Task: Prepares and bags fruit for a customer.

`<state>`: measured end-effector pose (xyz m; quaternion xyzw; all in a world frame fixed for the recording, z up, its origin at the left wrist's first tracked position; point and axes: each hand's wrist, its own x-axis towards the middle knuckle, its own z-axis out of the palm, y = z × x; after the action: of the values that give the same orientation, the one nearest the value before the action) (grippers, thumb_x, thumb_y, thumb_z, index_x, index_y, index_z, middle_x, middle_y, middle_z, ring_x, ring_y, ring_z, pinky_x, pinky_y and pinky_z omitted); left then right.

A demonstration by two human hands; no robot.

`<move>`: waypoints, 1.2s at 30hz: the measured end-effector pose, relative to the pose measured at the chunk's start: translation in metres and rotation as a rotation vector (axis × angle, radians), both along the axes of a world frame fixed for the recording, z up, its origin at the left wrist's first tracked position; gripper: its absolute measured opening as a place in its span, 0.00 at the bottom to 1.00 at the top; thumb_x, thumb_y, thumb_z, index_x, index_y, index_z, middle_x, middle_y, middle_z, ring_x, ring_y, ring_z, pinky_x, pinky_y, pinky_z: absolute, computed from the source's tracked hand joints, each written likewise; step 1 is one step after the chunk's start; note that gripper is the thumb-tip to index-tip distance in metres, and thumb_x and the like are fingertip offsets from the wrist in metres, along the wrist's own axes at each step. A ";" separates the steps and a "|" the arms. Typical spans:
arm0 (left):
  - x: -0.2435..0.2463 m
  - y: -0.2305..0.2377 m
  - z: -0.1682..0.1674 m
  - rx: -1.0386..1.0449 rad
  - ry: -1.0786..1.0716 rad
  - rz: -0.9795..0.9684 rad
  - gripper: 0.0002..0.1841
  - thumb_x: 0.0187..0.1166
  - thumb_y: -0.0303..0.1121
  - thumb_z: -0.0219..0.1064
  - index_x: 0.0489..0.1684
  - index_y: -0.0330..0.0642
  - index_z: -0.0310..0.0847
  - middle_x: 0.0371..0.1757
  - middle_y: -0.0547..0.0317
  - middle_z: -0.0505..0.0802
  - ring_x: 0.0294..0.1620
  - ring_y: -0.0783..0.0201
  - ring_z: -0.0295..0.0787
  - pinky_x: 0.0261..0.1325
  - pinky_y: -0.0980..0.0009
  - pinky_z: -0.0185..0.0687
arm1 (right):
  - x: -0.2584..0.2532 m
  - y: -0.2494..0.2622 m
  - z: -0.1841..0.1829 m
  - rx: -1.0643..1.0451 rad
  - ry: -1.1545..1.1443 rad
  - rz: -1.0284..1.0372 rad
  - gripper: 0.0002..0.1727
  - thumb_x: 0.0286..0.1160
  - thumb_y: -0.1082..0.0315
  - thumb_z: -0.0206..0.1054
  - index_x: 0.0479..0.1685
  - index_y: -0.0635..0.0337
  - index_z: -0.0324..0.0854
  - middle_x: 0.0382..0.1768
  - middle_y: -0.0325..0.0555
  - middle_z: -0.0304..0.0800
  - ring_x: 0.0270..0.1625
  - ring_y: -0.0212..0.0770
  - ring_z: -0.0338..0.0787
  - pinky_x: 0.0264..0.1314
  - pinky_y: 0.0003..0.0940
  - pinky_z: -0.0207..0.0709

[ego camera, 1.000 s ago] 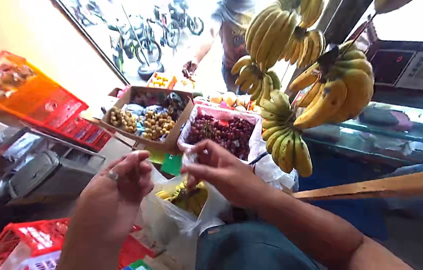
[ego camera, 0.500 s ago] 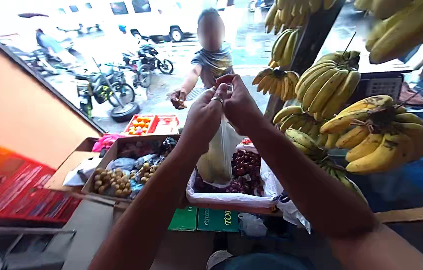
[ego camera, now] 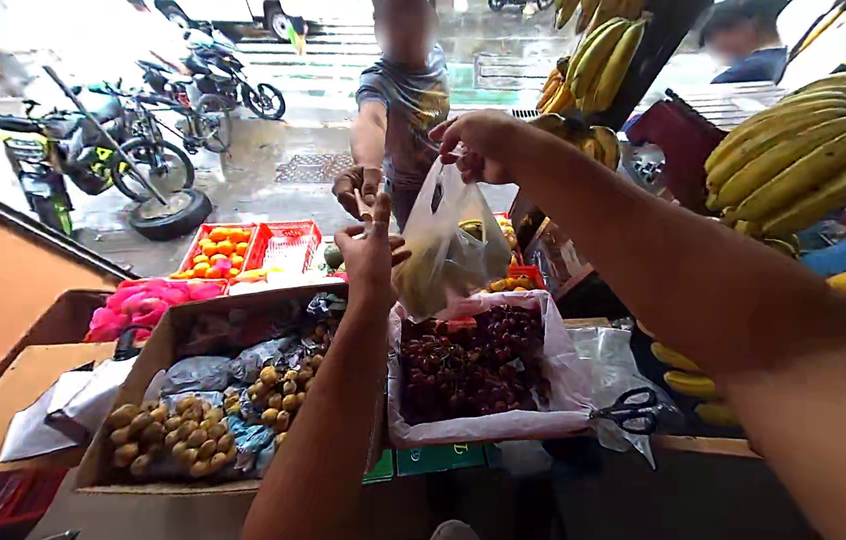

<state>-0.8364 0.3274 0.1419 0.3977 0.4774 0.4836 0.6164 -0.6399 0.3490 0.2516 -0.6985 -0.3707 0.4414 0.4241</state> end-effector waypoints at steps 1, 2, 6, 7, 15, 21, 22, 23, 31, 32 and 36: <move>0.009 0.006 0.003 0.002 -0.035 0.026 0.46 0.74 0.56 0.74 0.82 0.39 0.50 0.54 0.40 0.85 0.37 0.50 0.93 0.38 0.52 0.94 | 0.003 0.008 -0.005 -0.040 -0.030 -0.009 0.24 0.75 0.64 0.63 0.73 0.44 0.79 0.43 0.42 0.84 0.22 0.30 0.71 0.22 0.25 0.66; 0.015 0.012 0.004 0.000 -0.062 0.053 0.44 0.77 0.51 0.74 0.82 0.39 0.48 0.56 0.40 0.82 0.37 0.51 0.92 0.37 0.53 0.95 | 0.005 0.016 -0.011 -0.073 -0.054 -0.024 0.26 0.75 0.64 0.64 0.75 0.43 0.78 0.45 0.43 0.84 0.22 0.31 0.72 0.22 0.26 0.67; 0.024 0.026 -0.008 -0.020 -0.101 0.148 0.21 0.86 0.31 0.62 0.71 0.36 0.58 0.48 0.42 0.83 0.31 0.52 0.92 0.33 0.53 0.94 | 0.006 0.042 -0.025 -0.116 -0.125 -0.083 0.25 0.74 0.69 0.62 0.73 0.43 0.80 0.34 0.40 0.78 0.18 0.30 0.66 0.18 0.26 0.63; 0.023 0.025 -0.012 -0.010 -0.101 0.146 0.19 0.86 0.29 0.61 0.69 0.36 0.61 0.46 0.43 0.83 0.31 0.52 0.92 0.33 0.53 0.95 | 0.009 0.049 -0.028 -0.121 -0.131 -0.089 0.25 0.74 0.68 0.61 0.72 0.43 0.80 0.30 0.38 0.74 0.18 0.31 0.65 0.18 0.26 0.62; -0.073 -0.007 -0.032 0.240 0.034 -0.015 0.11 0.81 0.26 0.68 0.57 0.33 0.79 0.42 0.45 0.94 0.35 0.52 0.95 0.35 0.54 0.95 | 0.024 0.095 -0.055 -0.082 -0.093 -0.096 0.26 0.74 0.72 0.59 0.73 0.44 0.79 0.32 0.41 0.76 0.20 0.33 0.67 0.21 0.29 0.63; -0.161 -0.044 -0.065 0.269 0.136 -0.075 0.06 0.80 0.22 0.66 0.43 0.33 0.89 0.40 0.55 0.95 0.44 0.65 0.93 0.54 0.67 0.90 | 0.042 0.116 -0.086 -0.020 -0.130 -0.092 0.32 0.66 0.73 0.64 0.77 0.50 0.70 0.45 0.50 0.82 0.29 0.40 0.78 0.28 0.39 0.76; -0.169 -0.049 -0.067 0.239 0.141 -0.077 0.07 0.81 0.23 0.65 0.44 0.33 0.89 0.40 0.55 0.96 0.45 0.65 0.93 0.55 0.66 0.90 | 0.045 0.118 -0.091 -0.013 -0.141 -0.077 0.36 0.66 0.72 0.65 0.81 0.49 0.66 0.49 0.52 0.82 0.33 0.42 0.81 0.32 0.41 0.79; -0.175 -0.053 -0.070 0.194 0.130 -0.083 0.08 0.84 0.25 0.63 0.46 0.33 0.89 0.42 0.53 0.96 0.45 0.63 0.93 0.56 0.65 0.90 | 0.047 0.123 -0.097 -0.011 -0.149 -0.069 0.37 0.65 0.72 0.65 0.82 0.49 0.65 0.51 0.53 0.82 0.35 0.43 0.81 0.35 0.43 0.79; -0.175 -0.075 -0.094 0.164 -0.057 -0.060 0.14 0.72 0.18 0.69 0.55 0.34 0.81 0.47 0.49 0.93 0.45 0.59 0.93 0.46 0.62 0.93 | 0.033 0.142 -0.122 0.018 -0.215 0.036 0.37 0.67 0.75 0.64 0.83 0.58 0.61 0.61 0.61 0.82 0.46 0.51 0.89 0.47 0.50 0.86; -0.178 -0.081 -0.098 0.186 -0.099 -0.051 0.18 0.68 0.18 0.72 0.57 0.38 0.82 0.48 0.51 0.93 0.47 0.60 0.93 0.50 0.62 0.94 | 0.032 0.146 -0.119 0.024 -0.269 0.058 0.38 0.67 0.75 0.64 0.84 0.59 0.60 0.62 0.62 0.82 0.48 0.52 0.89 0.49 0.51 0.85; -0.197 -0.117 -0.109 0.243 -0.100 -0.062 0.08 0.77 0.42 0.73 0.51 0.61 0.92 0.48 0.68 0.97 0.49 0.71 0.94 0.56 0.70 0.91 | 0.031 0.167 -0.111 -0.012 -0.453 0.110 0.46 0.63 0.74 0.70 0.87 0.61 0.50 0.68 0.66 0.80 0.62 0.59 0.86 0.61 0.59 0.80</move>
<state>-1.0339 0.2107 0.0330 0.4595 0.3714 0.5379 0.6013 -0.6092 0.5165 0.1401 -0.7608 -0.4916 0.2979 0.3013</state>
